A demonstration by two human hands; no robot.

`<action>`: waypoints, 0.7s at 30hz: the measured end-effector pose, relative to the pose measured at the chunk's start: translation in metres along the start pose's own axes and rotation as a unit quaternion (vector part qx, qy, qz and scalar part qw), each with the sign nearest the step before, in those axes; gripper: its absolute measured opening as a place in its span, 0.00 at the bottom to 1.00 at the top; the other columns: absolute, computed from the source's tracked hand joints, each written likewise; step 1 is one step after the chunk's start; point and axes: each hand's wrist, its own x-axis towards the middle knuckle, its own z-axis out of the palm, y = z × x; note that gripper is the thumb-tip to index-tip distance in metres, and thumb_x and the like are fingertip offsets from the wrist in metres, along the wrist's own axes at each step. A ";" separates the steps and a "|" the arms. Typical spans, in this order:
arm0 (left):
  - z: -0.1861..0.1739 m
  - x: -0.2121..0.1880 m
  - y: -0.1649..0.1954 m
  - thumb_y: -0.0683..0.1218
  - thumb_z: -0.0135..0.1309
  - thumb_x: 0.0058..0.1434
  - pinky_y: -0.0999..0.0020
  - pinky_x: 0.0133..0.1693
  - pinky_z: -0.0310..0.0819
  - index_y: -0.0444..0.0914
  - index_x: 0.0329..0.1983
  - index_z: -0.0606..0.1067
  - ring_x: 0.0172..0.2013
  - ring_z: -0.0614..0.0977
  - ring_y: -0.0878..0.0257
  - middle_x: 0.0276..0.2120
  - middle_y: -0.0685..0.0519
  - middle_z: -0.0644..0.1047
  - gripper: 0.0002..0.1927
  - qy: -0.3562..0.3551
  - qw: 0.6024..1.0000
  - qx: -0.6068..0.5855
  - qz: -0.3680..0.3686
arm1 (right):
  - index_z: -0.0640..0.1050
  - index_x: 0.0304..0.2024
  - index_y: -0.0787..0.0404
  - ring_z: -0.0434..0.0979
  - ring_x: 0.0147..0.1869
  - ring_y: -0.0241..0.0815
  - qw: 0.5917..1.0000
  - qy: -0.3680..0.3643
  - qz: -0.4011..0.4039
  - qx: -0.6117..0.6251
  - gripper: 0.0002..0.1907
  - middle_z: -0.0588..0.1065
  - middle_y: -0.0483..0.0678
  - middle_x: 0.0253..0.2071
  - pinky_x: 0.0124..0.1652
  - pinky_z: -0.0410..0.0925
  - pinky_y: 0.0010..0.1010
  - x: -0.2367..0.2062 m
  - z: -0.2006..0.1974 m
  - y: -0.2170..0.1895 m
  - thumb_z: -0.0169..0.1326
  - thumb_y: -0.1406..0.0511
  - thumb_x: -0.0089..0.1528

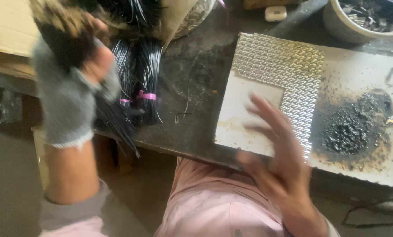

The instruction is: The person holds a bundle of black wires in the left hand and uses a soldering iron in the right hand to apply solder to the wire ends. The person repeatedly dips the wire ends into a solder pool on the work surface and places the coated wires onto a metal grid.

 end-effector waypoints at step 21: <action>0.062 -0.106 -0.158 0.34 0.58 0.47 0.55 0.36 0.76 0.38 0.34 0.80 0.36 0.82 0.47 0.35 0.46 0.78 0.11 -0.373 0.861 0.345 -0.036 | 0.83 0.45 0.66 0.85 0.44 0.37 0.935 -0.117 0.332 -0.045 0.11 0.85 0.50 0.41 0.43 0.77 0.27 -0.084 -0.011 0.079 0.60 0.71 0.59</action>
